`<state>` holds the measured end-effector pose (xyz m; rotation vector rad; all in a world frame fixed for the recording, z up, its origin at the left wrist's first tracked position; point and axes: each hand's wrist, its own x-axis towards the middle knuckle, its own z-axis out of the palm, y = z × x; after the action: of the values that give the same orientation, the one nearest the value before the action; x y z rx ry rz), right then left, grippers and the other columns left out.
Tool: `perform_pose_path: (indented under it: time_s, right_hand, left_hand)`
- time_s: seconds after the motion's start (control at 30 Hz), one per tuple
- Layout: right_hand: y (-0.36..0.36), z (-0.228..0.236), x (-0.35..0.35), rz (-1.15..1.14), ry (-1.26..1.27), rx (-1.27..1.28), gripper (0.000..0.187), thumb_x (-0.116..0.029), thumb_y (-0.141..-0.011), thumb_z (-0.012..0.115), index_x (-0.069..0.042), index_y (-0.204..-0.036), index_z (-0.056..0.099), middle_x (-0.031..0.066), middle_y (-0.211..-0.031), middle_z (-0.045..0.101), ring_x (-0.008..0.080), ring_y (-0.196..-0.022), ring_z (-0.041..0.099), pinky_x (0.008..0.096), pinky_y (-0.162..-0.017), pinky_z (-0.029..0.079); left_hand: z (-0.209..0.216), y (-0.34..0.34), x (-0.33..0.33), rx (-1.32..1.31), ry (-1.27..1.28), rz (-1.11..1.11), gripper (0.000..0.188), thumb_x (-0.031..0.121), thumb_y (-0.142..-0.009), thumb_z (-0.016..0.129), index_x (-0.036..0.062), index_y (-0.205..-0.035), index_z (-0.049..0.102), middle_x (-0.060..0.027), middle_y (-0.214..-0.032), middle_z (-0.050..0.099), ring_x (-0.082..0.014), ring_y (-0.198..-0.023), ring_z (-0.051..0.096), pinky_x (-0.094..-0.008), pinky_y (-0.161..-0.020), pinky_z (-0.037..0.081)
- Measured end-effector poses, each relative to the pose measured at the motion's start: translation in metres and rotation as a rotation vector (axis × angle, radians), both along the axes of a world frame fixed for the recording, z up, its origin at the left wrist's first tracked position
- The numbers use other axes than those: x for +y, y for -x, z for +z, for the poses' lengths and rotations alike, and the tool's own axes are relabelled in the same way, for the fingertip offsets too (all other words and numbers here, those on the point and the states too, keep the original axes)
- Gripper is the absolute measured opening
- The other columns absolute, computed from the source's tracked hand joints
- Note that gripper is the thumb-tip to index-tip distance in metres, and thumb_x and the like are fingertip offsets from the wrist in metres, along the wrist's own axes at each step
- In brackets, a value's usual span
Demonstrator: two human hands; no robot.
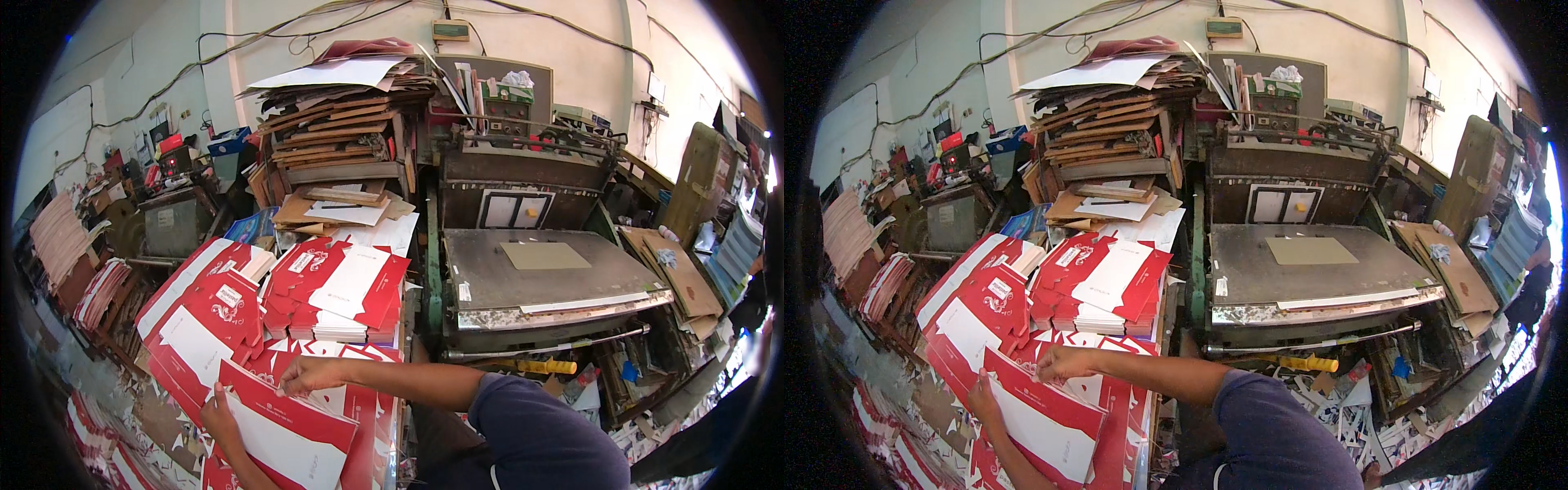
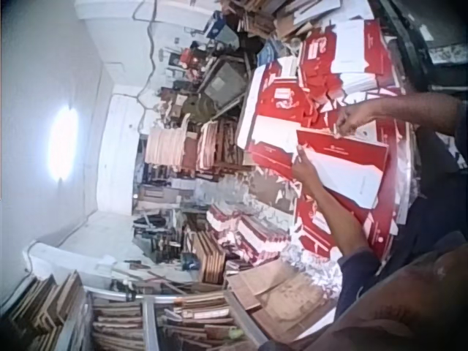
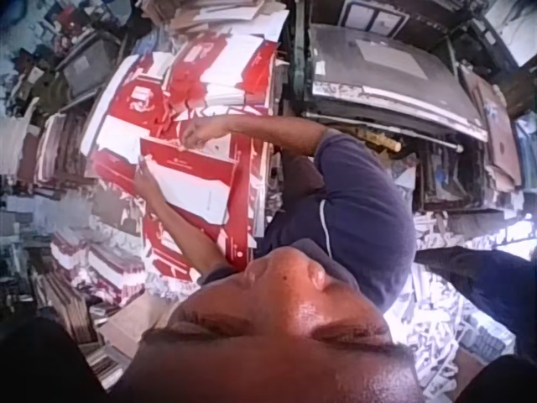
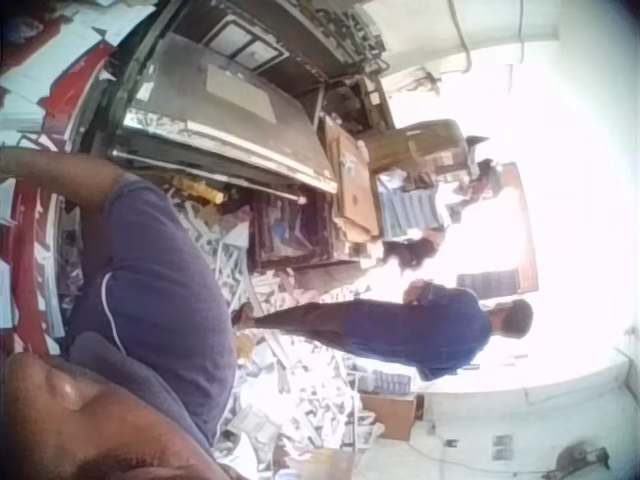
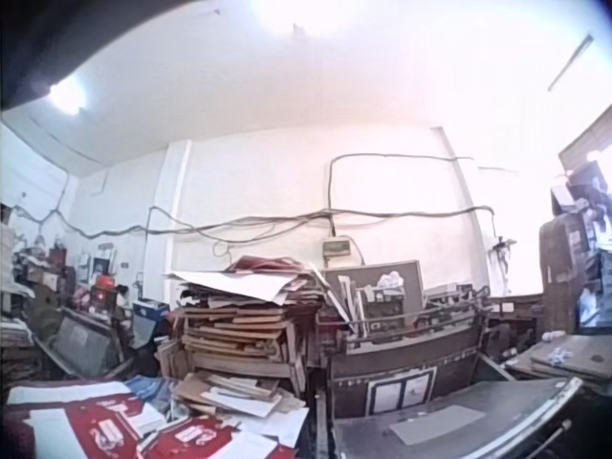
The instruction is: The person assembles red and white printed cardboard boxes by hand. They fold the flaps of the flat sheets, tuck them into slots, and secure the structure. The person handles the boxes one at a time, stacking the finished units on a pile.
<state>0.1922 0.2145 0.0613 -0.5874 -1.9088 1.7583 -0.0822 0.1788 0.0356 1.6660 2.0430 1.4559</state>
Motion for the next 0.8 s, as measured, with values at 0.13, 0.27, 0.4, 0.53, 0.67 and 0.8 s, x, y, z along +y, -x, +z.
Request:
perform_pose_path:
  time_s: [0.13, 0.27, 0.4, 0.53, 0.67, 0.8]
  right_hand:
    - [0.024, -0.026, -0.014, -0.128, 0.062, 0.198, 0.025, -0.026, -0.094, 0.067, -0.003, -0.086, 0.069, -0.0035, -0.075, 0.058, 0.0050, -0.072, 0.050, 0.0254, -0.065, 0.041]
    - [0.019, -0.042, -0.023, -0.322, -0.178, 0.197, 0.014, -0.012, -0.094, 0.061, -0.002, -0.097, 0.070, -0.0001, -0.084, 0.065, 0.0080, -0.082, 0.057, 0.0262, -0.074, 0.047]
    - [0.010, -0.020, -0.039, -0.366, 0.028, 0.147, 0.018, -0.024, -0.096, 0.066, -0.006, -0.094, 0.071, -0.0023, -0.081, 0.065, 0.0047, -0.072, 0.055, 0.0250, -0.064, 0.047]
    - [0.016, -0.009, -0.039, -0.172, 0.672, 0.270, 0.029, -0.028, -0.097, 0.065, -0.006, -0.116, 0.060, 0.0012, -0.097, 0.067, 0.0090, -0.084, 0.067, 0.0251, -0.071, 0.058]
    - [0.021, -0.003, -0.035, -0.018, 0.763, 0.269, 0.034, -0.029, -0.096, 0.067, -0.005, -0.118, 0.059, 0.0020, -0.098, 0.068, 0.0088, -0.089, 0.068, 0.0259, -0.076, 0.060]
    - [0.029, -0.005, -0.031, 0.041, 0.762, 0.334, 0.033, -0.028, -0.094, 0.070, -0.005, -0.117, 0.060, 0.0018, -0.098, 0.068, 0.0083, -0.086, 0.068, 0.0251, -0.075, 0.059]
  left_hand:
    - [-0.004, 0.008, -0.007, -0.101, -0.110, -0.051, 0.067, 0.050, -0.101, 0.052, -0.0079, -0.069, 0.062, -0.0126, -0.055, 0.054, -0.0213, -0.051, 0.042, -0.0427, -0.054, 0.036]
    - [-0.015, 0.018, 0.001, -0.107, 0.006, -0.102, 0.067, 0.052, -0.099, 0.056, -0.0097, -0.073, 0.063, -0.0173, -0.057, 0.054, -0.0248, -0.054, 0.043, -0.0456, -0.055, 0.035]
    - [-0.021, 0.020, 0.001, -0.070, -0.014, -0.022, 0.067, 0.055, -0.098, 0.055, -0.0070, -0.073, 0.063, -0.0156, -0.057, 0.053, -0.0240, -0.057, 0.046, -0.0437, -0.057, 0.038]
    - [0.005, 0.010, -0.018, -0.189, -0.050, -0.025, 0.067, 0.057, -0.096, 0.057, -0.0043, -0.069, 0.060, -0.0056, -0.055, 0.048, -0.0159, -0.053, 0.046, -0.0365, -0.052, 0.038]
    - [0.010, 0.006, -0.020, -0.338, -0.035, -0.034, 0.065, 0.059, -0.094, 0.059, -0.0002, -0.066, 0.060, -0.0002, -0.055, 0.048, -0.0116, -0.053, 0.046, -0.0312, -0.051, 0.036]
    - [0.003, 0.012, -0.013, -0.393, -0.109, -0.054, 0.065, 0.058, -0.095, 0.058, 0.0045, -0.060, 0.049, 0.0025, -0.057, 0.043, -0.0095, -0.054, 0.039, -0.0305, -0.051, 0.030]
